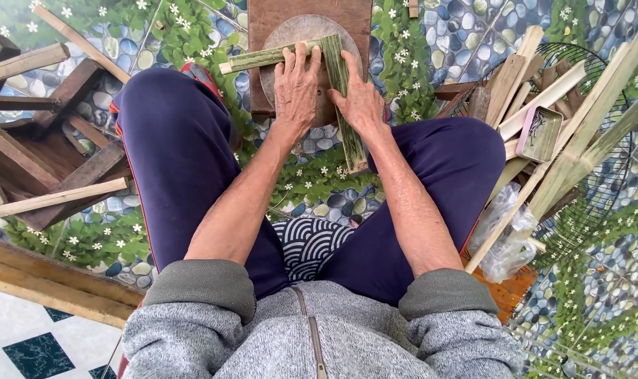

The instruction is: The person sits cross-legged and assembles bamboo pieces by hand, fitting them together and using a hammer to secure joints. They handle multiple bamboo segments, aligning and tapping them into place on a small wooden work surface.

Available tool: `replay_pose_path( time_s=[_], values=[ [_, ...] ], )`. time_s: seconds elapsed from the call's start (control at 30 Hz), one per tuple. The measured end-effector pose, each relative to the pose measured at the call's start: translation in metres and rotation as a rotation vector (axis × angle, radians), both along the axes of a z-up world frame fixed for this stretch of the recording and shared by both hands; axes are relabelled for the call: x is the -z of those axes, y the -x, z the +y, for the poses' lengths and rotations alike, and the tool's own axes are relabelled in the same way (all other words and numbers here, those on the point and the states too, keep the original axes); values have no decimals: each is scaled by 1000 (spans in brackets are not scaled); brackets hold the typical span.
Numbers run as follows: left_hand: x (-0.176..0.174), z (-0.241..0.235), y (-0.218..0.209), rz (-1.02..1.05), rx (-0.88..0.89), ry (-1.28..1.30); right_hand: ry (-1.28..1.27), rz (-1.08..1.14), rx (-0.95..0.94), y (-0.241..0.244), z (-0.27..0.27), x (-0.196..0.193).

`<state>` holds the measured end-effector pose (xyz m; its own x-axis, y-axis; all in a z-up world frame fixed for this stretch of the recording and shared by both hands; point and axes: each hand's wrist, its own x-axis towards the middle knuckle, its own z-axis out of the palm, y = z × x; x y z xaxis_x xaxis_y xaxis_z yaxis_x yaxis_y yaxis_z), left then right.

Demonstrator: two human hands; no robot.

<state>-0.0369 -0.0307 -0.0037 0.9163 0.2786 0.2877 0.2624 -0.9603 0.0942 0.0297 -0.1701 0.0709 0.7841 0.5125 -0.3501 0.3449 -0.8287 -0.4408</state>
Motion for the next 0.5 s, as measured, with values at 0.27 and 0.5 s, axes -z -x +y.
replay_pose_path(
  time_s=[0.27,0.5],
  values=[
    [-22,9,1,17,60,-6,-8,-38,-53,-4,-5,13],
    [-30,22,-7,-4,92,113,-19,-36,-74,-5,-8,21]
  ],
)
